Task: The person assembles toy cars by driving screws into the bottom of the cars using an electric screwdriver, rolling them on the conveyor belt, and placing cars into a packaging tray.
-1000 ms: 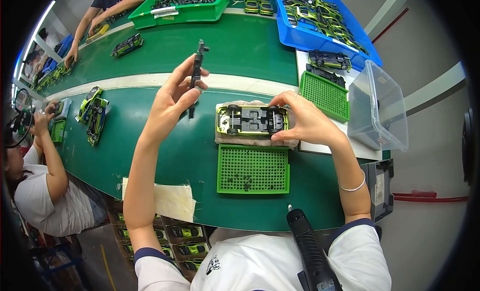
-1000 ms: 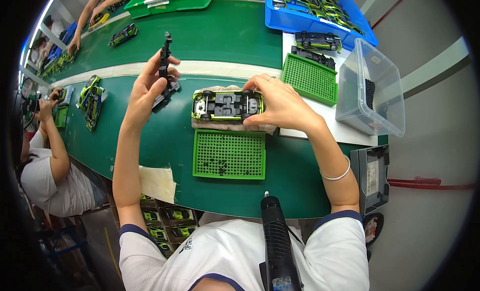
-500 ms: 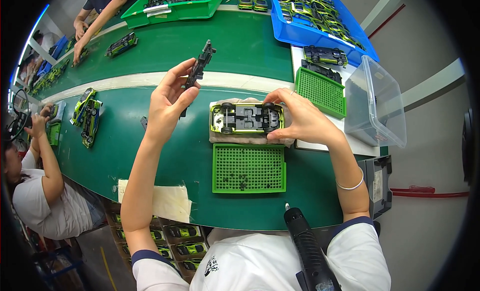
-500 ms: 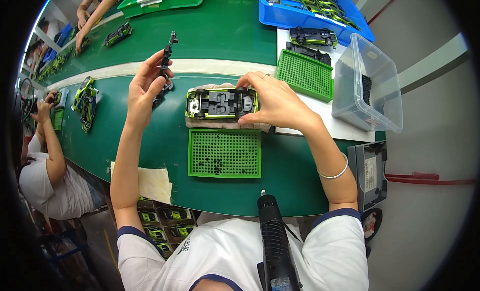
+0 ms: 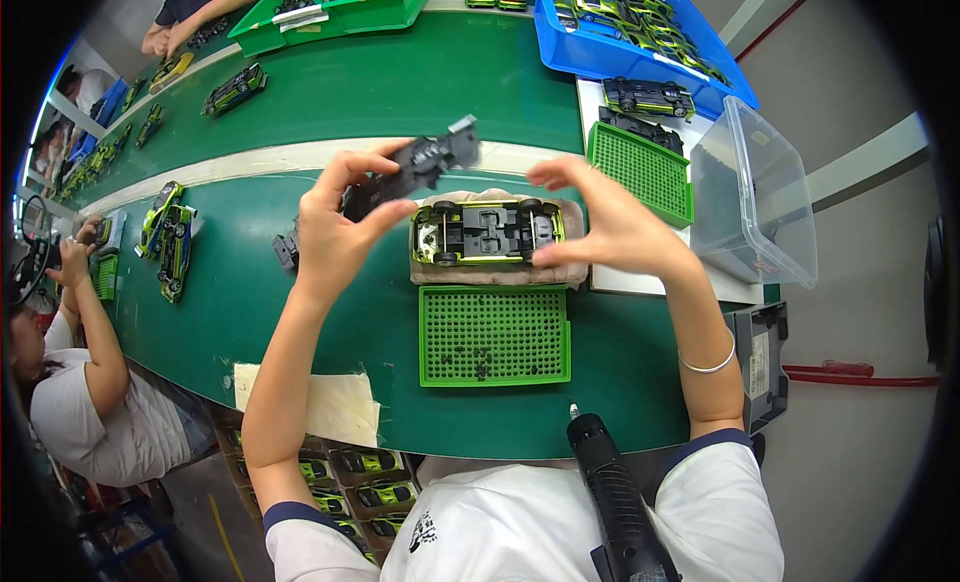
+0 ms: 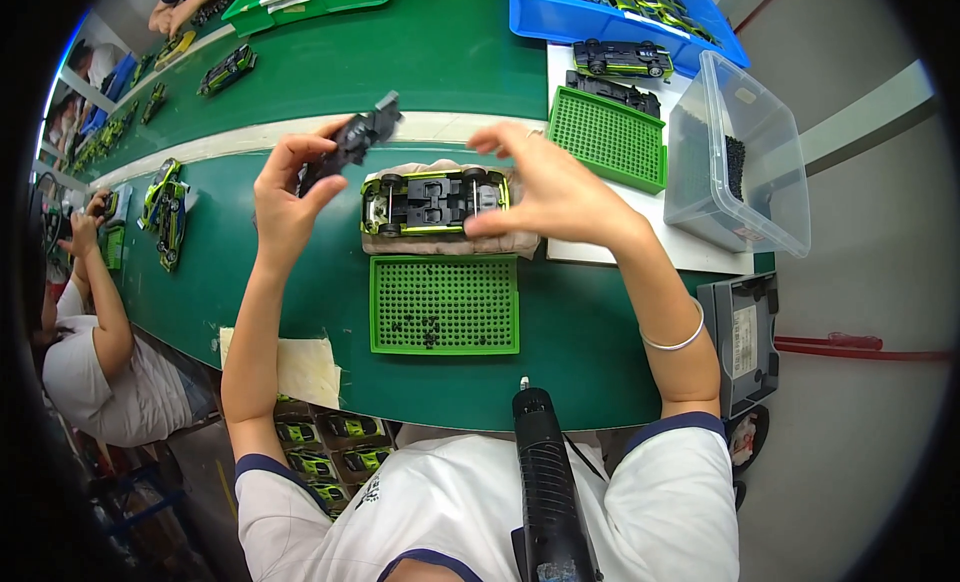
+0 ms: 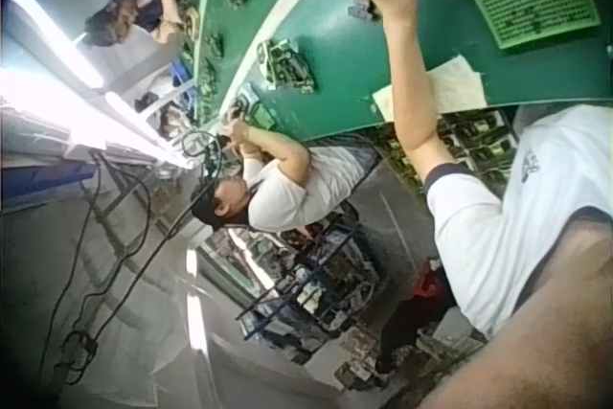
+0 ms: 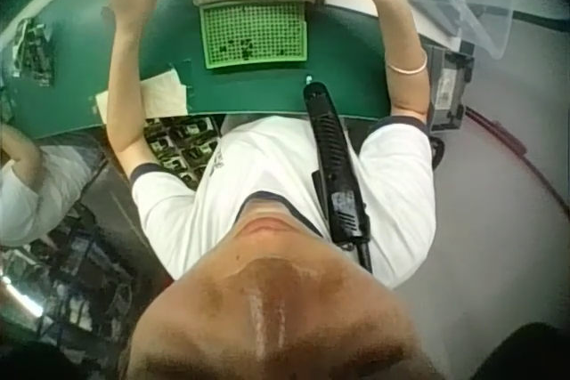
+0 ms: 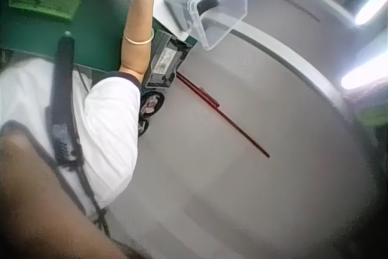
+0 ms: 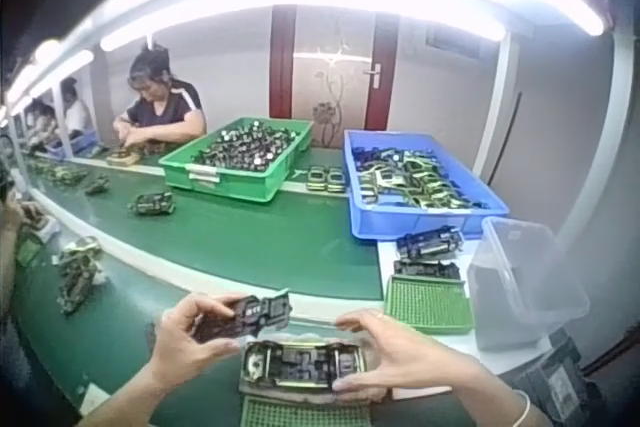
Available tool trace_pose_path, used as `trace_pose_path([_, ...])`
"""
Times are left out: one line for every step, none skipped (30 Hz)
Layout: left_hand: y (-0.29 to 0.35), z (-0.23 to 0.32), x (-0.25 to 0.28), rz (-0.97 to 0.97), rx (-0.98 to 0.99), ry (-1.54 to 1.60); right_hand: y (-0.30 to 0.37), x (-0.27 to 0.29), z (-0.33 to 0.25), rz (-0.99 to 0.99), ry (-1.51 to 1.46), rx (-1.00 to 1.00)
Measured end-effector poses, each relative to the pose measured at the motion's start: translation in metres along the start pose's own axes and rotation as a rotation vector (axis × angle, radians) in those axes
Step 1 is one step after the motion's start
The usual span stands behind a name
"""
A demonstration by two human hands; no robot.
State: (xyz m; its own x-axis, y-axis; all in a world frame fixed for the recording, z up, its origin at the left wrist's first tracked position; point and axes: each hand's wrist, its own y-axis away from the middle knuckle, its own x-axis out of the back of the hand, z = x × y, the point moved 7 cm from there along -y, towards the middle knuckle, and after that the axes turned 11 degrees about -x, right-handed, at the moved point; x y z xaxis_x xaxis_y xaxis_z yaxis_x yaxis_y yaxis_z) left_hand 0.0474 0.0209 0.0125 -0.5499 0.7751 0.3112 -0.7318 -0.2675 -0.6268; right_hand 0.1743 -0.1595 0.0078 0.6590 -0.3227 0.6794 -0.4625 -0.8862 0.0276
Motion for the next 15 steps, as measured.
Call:
trace_pose_path([0.0,0.008,-0.005,-0.018,0.005,0.01,-0.002,0.007,-0.002,0.036,-0.032,-0.021])
trace_pose_path([-0.001,0.016,-0.013,-0.043,-0.06,0.035,-0.002,0.015,-0.006,0.079,-0.177,-0.021])
trace_pose_path([-0.003,0.027,-0.019,-0.113,-0.171,-0.101,-0.003,0.019,-0.009,0.064,-0.28,-0.05])
trace_pose_path([-0.003,0.036,-0.027,-0.182,-0.28,-0.236,-0.003,0.021,-0.011,0.048,-0.382,-0.08])
trace_pose_path([-0.005,0.038,-0.031,-0.181,-0.279,-0.235,-0.002,0.02,-0.014,0.047,-0.382,-0.08])
trace_pose_path([-0.007,0.042,-0.039,-0.229,-0.308,-0.268,-0.002,0.013,-0.013,-0.018,-0.418,-0.138])
trace_pose_path([-0.007,0.045,-0.045,-0.278,-0.337,-0.303,-0.001,0.007,-0.012,-0.083,-0.455,-0.193])
trace_pose_path([-0.009,0.046,-0.048,-0.278,-0.336,-0.305,-0.002,0.005,-0.012,-0.084,-0.456,-0.192])
trace_pose_path([-0.01,0.046,-0.05,-0.259,-0.333,-0.279,-0.004,0.0,-0.009,-0.123,-0.523,-0.211])
trace_pose_path([-0.011,0.047,-0.05,-0.24,-0.332,-0.249,-0.004,-0.004,-0.008,-0.16,-0.59,-0.232])
trace_pose_path([-0.012,0.048,-0.048,-0.218,-0.327,-0.247,-0.005,0.001,-0.009,-0.116,-0.642,-0.235])
trace_pose_path([-0.012,0.046,-0.046,-0.219,-0.327,-0.245,-0.006,0.008,-0.004,-0.075,-0.663,-0.203])
trace_pose_path([-0.014,0.04,-0.039,-0.182,-0.293,-0.202,-0.006,0.013,-0.003,-0.058,-0.684,-0.199])
trace_pose_path([-0.015,0.035,-0.032,-0.146,-0.26,-0.158,-0.005,0.017,-0.002,-0.041,-0.705,-0.196])
trace_pose_path([-0.013,0.032,-0.028,-0.151,-0.227,-0.135,-0.005,0.017,-0.002,-0.041,-0.704,-0.195])
